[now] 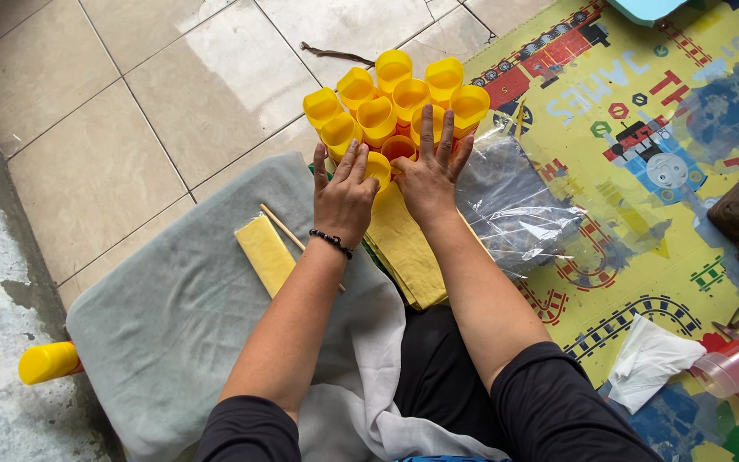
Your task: The person sits on the floor and rolls a yellow paper sheet around a cylindrical container to form a tube, then places it aside. They then pick up a yellow cloth, fold it, and use a wooden stick to press and crease the folds on a gray cushion.
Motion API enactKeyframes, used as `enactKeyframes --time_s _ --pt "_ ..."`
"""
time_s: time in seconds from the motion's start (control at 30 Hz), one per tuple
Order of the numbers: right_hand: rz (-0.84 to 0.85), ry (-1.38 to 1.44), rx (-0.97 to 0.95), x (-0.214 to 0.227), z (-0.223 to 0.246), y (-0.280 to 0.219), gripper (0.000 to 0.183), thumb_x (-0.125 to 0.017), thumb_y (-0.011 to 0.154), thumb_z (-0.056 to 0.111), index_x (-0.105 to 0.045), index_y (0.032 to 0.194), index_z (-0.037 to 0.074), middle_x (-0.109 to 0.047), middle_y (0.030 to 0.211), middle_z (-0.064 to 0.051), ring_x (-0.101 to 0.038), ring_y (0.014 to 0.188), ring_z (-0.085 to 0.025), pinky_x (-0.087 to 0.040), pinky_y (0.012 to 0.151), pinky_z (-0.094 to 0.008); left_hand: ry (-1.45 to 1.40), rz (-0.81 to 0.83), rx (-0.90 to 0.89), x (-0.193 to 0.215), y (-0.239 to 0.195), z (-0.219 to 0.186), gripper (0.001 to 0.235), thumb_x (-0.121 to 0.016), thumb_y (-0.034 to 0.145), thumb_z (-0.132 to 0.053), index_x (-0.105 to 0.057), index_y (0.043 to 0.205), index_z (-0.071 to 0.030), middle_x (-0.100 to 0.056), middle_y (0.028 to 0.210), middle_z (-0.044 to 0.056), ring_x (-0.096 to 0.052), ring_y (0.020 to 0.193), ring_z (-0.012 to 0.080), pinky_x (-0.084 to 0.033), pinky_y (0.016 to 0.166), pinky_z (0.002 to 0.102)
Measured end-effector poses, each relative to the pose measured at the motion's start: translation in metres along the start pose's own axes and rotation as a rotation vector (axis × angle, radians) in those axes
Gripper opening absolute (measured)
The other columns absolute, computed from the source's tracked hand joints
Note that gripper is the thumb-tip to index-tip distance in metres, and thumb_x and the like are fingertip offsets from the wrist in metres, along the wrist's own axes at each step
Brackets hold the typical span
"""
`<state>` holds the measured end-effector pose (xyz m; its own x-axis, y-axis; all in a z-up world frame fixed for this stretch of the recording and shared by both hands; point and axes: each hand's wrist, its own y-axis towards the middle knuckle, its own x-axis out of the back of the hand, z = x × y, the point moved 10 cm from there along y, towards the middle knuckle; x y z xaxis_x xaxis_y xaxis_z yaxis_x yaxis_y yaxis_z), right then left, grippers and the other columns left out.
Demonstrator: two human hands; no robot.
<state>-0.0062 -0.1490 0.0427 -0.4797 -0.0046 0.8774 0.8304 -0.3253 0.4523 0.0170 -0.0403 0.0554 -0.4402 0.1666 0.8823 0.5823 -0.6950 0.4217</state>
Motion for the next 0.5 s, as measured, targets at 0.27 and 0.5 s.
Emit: enactKeyframes --time_s 0.27,0.5 --pt "-0.008 -0.026 0.021 0.000 0.005 -0.001 0.009 -0.081 0.091 0.031 -0.081 0.099 0.036 -0.017 0.174 -0.009 0.002 0.159 -0.041 0.009 0.117 -0.073 -0.033 -0.004 0.014 -0.009 -0.009 0.007 0.010 -0.068 0.097 -0.035 -0.075 0.100 -0.029 -0.057 0.149 -0.003 -0.034 0.150 0.0148 0.002 0.129 0.060" --pt "-0.011 -0.034 0.046 0.006 0.008 -0.005 0.006 -0.081 0.089 0.037 -0.080 0.095 0.034 -0.032 0.169 -0.013 -0.006 0.159 -0.041 0.011 0.115 -0.075 -0.059 -0.035 0.024 0.000 -0.016 0.008 0.009 -0.071 0.094 -0.033 -0.076 0.098 -0.026 -0.061 0.145 0.002 -0.037 0.149 0.0165 0.000 0.128 0.061"
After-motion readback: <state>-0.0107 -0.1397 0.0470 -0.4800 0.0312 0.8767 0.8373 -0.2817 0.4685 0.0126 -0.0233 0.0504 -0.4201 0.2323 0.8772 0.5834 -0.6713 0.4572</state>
